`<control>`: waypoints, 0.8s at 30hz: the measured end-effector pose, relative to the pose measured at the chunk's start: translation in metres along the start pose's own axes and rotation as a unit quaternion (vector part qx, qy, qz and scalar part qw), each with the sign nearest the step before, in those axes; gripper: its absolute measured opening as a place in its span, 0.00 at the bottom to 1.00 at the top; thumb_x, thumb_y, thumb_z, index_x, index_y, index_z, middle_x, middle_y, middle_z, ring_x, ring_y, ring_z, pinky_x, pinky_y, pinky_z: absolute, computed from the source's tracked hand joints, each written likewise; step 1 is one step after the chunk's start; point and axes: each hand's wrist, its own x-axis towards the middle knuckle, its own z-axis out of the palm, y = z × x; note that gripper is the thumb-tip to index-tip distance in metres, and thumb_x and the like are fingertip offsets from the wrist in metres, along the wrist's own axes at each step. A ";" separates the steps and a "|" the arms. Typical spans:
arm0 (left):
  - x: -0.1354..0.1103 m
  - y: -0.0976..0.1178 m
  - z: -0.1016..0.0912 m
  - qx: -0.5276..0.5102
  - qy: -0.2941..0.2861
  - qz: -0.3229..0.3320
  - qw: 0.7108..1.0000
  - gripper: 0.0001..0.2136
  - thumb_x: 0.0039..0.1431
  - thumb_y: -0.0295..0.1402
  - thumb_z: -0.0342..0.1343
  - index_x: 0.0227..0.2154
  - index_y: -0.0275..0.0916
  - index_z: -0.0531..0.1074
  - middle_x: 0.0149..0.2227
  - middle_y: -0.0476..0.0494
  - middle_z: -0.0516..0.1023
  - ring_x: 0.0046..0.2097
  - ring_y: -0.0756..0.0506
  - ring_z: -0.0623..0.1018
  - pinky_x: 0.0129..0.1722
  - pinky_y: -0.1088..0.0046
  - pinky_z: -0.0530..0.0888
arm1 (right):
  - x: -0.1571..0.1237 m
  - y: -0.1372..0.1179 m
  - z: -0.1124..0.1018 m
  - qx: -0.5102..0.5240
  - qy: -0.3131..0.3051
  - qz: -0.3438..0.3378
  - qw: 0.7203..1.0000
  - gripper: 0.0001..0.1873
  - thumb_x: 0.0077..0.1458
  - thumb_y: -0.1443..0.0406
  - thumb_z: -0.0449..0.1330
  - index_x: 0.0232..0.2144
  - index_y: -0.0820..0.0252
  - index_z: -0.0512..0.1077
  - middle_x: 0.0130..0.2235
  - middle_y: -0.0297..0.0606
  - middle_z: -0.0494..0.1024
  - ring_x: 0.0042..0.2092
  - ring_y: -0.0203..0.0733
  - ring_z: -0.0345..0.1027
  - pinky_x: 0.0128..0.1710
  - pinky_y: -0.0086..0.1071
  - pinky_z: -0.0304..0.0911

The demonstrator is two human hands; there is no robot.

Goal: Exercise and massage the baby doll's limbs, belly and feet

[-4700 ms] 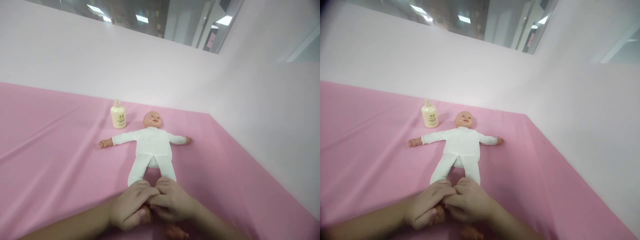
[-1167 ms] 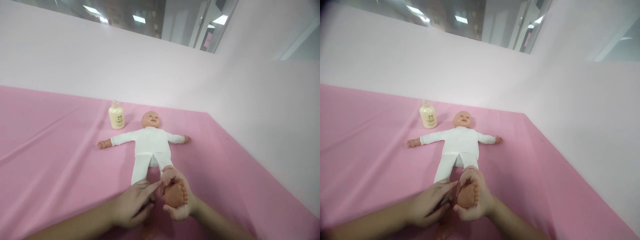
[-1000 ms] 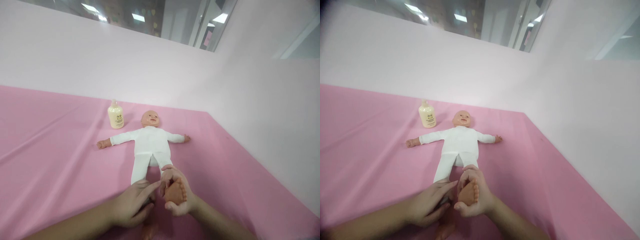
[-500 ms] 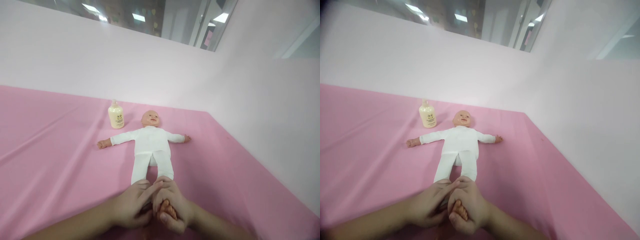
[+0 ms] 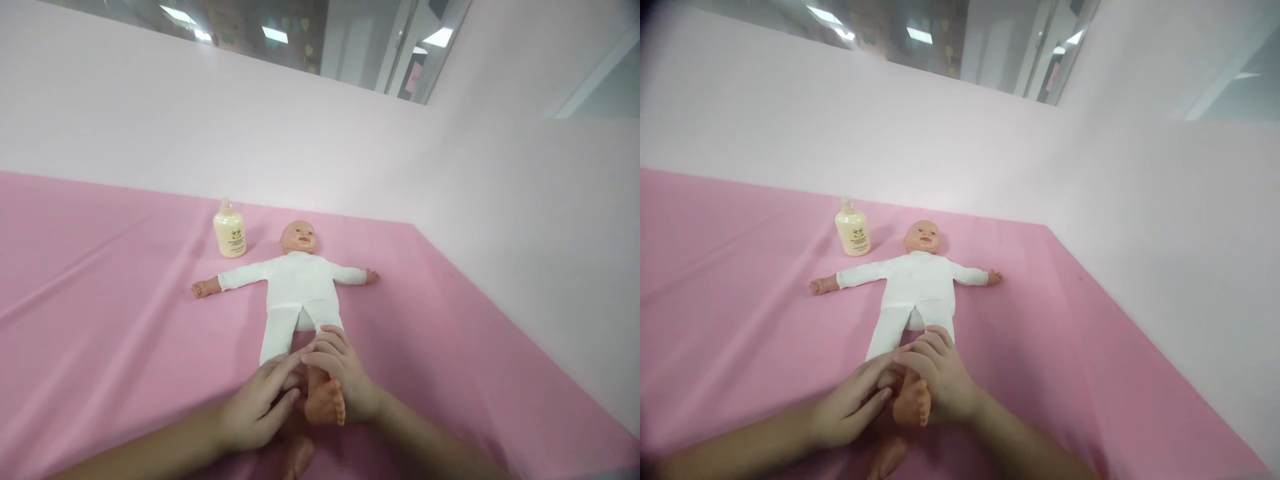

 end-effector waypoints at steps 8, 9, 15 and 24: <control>0.005 -0.004 -0.004 0.032 -0.017 0.050 0.998 0.24 0.66 0.32 0.42 0.64 0.46 0.47 0.46 0.41 0.76 0.45 0.43 0.76 0.45 0.66 0.74 | 0.004 -0.004 0.003 0.067 -0.008 -0.039 0.997 0.17 0.47 0.53 0.62 0.32 0.54 0.60 0.28 0.29 0.74 0.30 0.35 0.69 0.36 0.33 0.62; 0.006 -0.006 -0.005 0.040 -0.014 0.044 0.998 0.23 0.66 0.32 0.42 0.63 0.46 0.50 0.45 0.42 0.76 0.44 0.44 0.76 0.44 0.66 0.74 | 0.004 -0.005 0.003 0.066 -0.014 -0.036 0.997 0.19 0.47 0.50 0.62 0.31 0.54 0.60 0.28 0.29 0.74 0.29 0.35 0.68 0.35 0.33 0.61; 0.016 -0.017 -0.008 0.060 0.005 0.008 0.998 0.15 0.66 0.31 0.41 0.52 0.41 0.65 0.41 0.41 0.76 0.43 0.45 0.74 0.44 0.66 0.73 | -0.001 -0.010 0.010 0.013 -0.101 -0.004 0.995 0.29 0.40 0.38 0.57 0.21 0.55 0.54 0.20 0.28 0.66 0.26 0.36 0.64 0.32 0.35 0.60; 0.070 -0.026 -0.009 0.122 0.057 -0.142 0.981 0.24 0.65 0.39 0.44 0.62 0.40 0.54 0.65 0.35 0.54 0.66 0.38 0.55 0.64 0.52 0.57 | 0.000 -0.028 0.003 0.059 -0.083 0.045 0.994 0.17 0.39 0.53 0.56 0.20 0.54 0.52 0.18 0.27 0.64 0.22 0.34 0.59 0.30 0.35 0.61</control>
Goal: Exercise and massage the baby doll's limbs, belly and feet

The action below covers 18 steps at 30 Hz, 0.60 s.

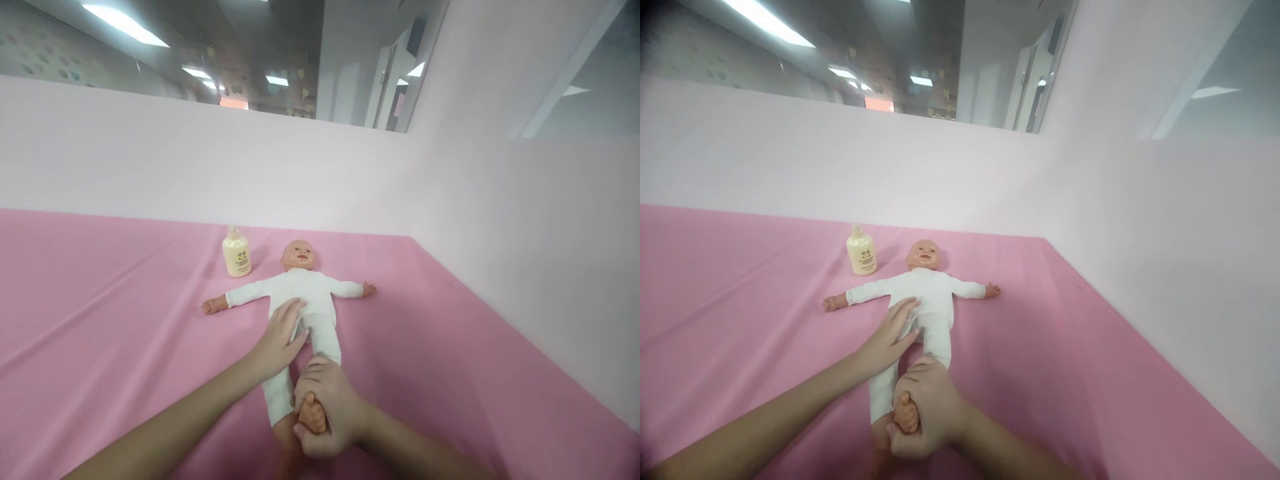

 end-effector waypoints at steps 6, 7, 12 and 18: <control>0.108 -0.028 -0.001 -0.014 0.146 -0.165 0.975 0.33 0.61 0.42 0.50 0.64 0.32 0.45 0.65 0.26 0.52 0.67 0.34 0.54 0.63 0.55 0.54 | -0.002 0.004 -0.006 0.060 -0.040 -0.041 0.997 0.13 0.49 0.53 0.49 0.22 0.54 0.59 0.21 0.29 0.68 0.24 0.36 0.62 0.35 0.36 0.62; 0.120 -0.035 -0.001 -0.024 0.152 -0.173 0.973 0.32 0.63 0.43 0.47 0.63 0.30 0.46 0.64 0.25 0.54 0.66 0.35 0.57 0.62 0.56 0.56 | -0.002 0.006 -0.005 0.056 -0.048 -0.043 0.996 0.14 0.50 0.52 0.49 0.22 0.54 0.59 0.21 0.29 0.68 0.24 0.35 0.62 0.36 0.36 0.62; 0.134 -0.069 0.007 -0.043 0.126 -0.226 0.965 0.35 0.64 0.52 0.39 0.65 0.33 0.42 0.57 0.26 0.69 0.57 0.34 0.71 0.54 0.58 0.65 | -0.006 0.020 0.008 0.003 -0.103 -0.062 0.993 0.22 0.48 0.44 0.54 0.21 0.55 0.61 0.19 0.27 0.67 0.23 0.34 0.60 0.34 0.35 0.61; 0.131 -0.099 0.006 0.070 0.076 -0.270 0.957 0.45 0.51 0.62 0.48 0.62 0.32 0.50 0.52 0.26 0.74 0.55 0.30 0.73 0.53 0.57 0.65 | -0.010 0.032 0.016 -0.017 -0.192 -0.087 0.977 0.31 0.46 0.35 0.51 0.23 0.56 0.62 0.24 0.29 0.70 0.28 0.35 0.62 0.38 0.36 0.58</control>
